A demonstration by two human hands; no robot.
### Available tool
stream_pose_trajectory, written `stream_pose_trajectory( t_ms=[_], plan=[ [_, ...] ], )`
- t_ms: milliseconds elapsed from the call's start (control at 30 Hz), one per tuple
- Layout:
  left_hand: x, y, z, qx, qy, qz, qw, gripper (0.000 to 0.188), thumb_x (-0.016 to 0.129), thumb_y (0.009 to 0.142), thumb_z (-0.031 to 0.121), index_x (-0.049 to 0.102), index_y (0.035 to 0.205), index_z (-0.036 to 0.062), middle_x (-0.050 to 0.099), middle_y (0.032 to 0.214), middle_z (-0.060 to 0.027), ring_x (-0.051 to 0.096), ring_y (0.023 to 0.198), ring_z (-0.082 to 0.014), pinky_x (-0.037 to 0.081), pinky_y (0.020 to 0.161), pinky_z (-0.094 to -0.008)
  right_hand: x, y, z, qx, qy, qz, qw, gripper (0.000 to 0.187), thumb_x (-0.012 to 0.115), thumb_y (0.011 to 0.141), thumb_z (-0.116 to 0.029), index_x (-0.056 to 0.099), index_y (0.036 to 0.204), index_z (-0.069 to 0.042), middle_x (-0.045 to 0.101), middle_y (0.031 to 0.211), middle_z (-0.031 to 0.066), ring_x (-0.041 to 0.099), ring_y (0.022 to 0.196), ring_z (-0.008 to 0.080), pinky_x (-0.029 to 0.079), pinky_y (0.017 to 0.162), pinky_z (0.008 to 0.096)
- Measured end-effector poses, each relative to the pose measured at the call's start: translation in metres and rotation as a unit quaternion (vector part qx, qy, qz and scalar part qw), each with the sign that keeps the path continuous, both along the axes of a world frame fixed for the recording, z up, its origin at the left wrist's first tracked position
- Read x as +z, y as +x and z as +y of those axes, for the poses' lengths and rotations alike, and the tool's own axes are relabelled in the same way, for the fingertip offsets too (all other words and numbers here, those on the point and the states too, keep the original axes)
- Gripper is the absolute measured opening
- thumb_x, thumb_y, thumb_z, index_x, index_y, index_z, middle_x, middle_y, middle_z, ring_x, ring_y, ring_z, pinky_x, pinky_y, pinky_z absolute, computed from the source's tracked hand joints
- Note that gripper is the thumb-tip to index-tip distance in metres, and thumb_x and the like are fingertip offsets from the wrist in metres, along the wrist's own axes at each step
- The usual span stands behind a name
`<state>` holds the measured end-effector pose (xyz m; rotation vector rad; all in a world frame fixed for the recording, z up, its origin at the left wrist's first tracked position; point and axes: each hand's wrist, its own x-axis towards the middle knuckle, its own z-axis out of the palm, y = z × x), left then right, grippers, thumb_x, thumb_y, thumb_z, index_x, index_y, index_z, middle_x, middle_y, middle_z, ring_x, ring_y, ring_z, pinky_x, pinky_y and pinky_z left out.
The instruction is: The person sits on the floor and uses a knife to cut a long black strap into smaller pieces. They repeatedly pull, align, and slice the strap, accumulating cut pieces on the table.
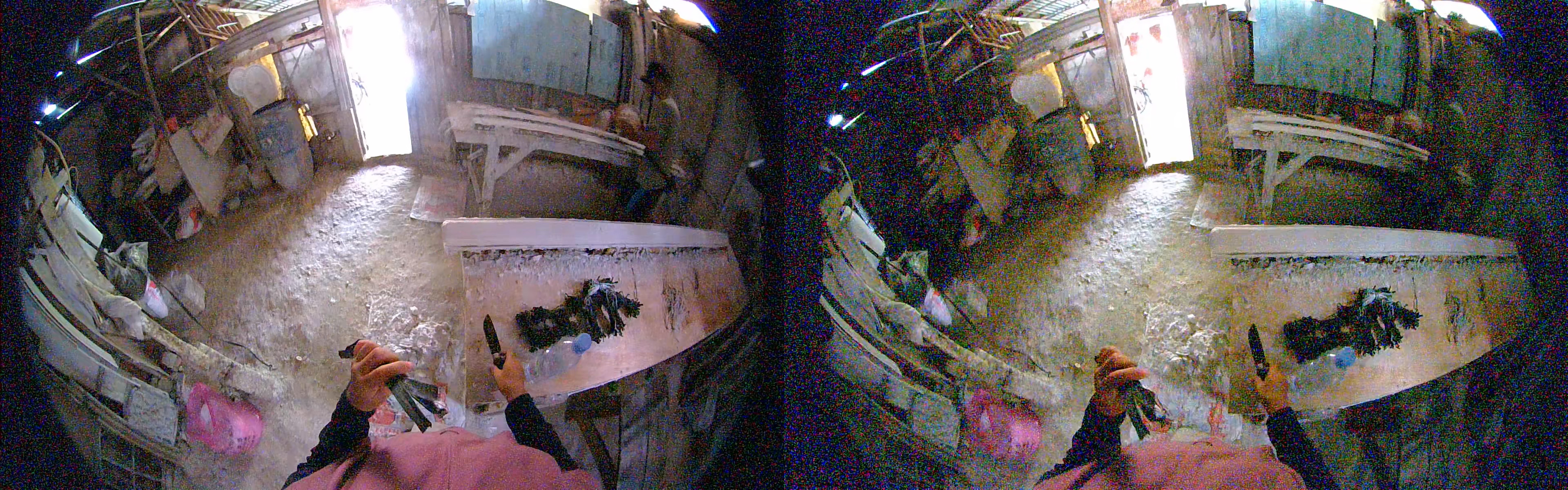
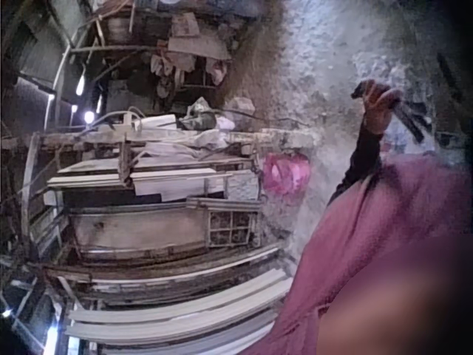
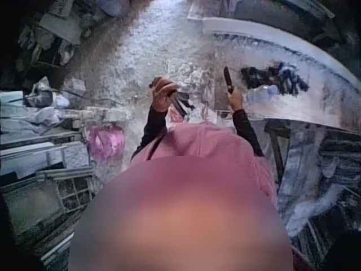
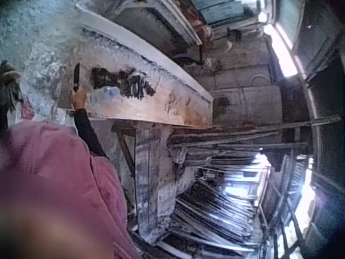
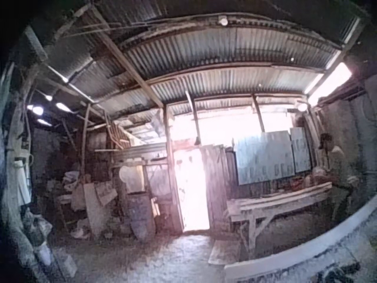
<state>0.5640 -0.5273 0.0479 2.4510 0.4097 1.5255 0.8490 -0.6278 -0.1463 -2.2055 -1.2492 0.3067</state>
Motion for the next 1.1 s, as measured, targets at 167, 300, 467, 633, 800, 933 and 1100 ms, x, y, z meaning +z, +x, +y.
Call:
stream_pose_trajectory(
  t_ms=[167,300,467,633,800,933,1100],
  plan=[
    [0.004,0.002,-0.005,0.018,0.023,-0.002,1.000,0.026,0.061,0.063,0.014,0.064,0.087,0.0219,0.048,0.075,0.0022,0.048,0.067,-0.0184,0.036,0.067,-0.0347,-0.011,0.001,0.012,0.020,0.014,-0.072,0.997,0.035,0.068,0.067,-0.015,0.049,0.095,-0.003,0.058,0.082,0.0185,0.055,0.080,0.0375,0.044,0.070,0.0428],
    [0.004,0.003,-0.006,0.047,0.052,0.010,0.998,0.030,0.064,0.060,0.015,0.064,0.087,0.0279,0.045,0.078,0.0035,0.047,0.073,-0.0175,0.035,0.069,-0.0349,-0.010,0.004,0.019,0.036,0.031,-0.124,0.991,0.039,0.068,0.066,-0.017,0.049,0.098,-0.005,0.056,0.085,0.0161,0.054,0.083,0.0346,0.044,0.072,0.0411],
    [0.007,0.001,-0.008,0.078,0.075,0.019,0.994,0.031,0.067,0.058,0.018,0.063,0.086,0.0310,0.046,0.081,0.0057,0.046,0.078,-0.0165,0.035,0.076,-0.0354,0.001,-0.001,0.021,-0.047,0.066,-0.301,0.950,0.037,0.068,0.066,-0.020,0.052,0.096,-0.006,0.056,0.085,0.0129,0.055,0.082,0.0316,0.043,0.075,0.0395],
    [0.007,0.003,-0.007,0.076,0.073,0.020,0.994,0.028,0.067,0.059,0.020,0.063,0.085,0.0313,0.049,0.086,0.0060,0.047,0.083,-0.0167,0.034,0.079,-0.0370,0.061,-0.011,0.036,0.091,0.032,0.107,0.990,0.034,0.058,0.079,-0.034,0.059,0.093,-0.003,0.059,0.090,0.0125,0.056,0.087,0.0262,0.041,0.080,0.0355],
    [-0.016,0.031,-0.012,0.015,-0.040,0.031,0.999,0.026,0.064,0.062,0.019,0.062,0.085,0.0312,0.053,0.092,0.0056,0.048,0.088,-0.0178,0.033,0.081,-0.0376,0.131,-0.065,0.021,0.264,-0.078,0.577,0.769,0.050,0.031,0.092,-0.046,0.056,0.102,-0.004,0.058,0.097,0.0049,0.054,0.090,0.0148,0.040,0.080,0.0272],
    [-0.040,0.061,-0.032,-0.028,-0.039,0.059,0.997,0.026,0.065,0.064,0.026,0.064,0.088,0.0339,0.052,0.106,0.0046,0.043,0.103,-0.0211,0.027,0.090,-0.0423,0.151,-0.080,0.021,0.261,-0.084,0.556,0.785,0.039,0.032,0.094,-0.034,0.048,0.114,-0.004,0.053,0.097,0.0020,0.051,0.093,0.0123,0.043,0.080,0.0242],
    [-0.052,0.071,-0.043,0.042,-0.149,0.015,0.988,0.021,0.067,0.068,0.036,0.063,0.088,0.0432,0.043,0.124,0.0010,0.026,0.118,-0.0307,0.007,0.099,-0.0480,0.150,-0.074,0.034,0.268,0.021,0.723,0.637,0.035,0.042,0.091,-0.019,0.041,0.122,-0.005,0.053,0.114,0.0051,0.049,0.106,0.0136,0.044,0.086,0.0267]
  ],
)
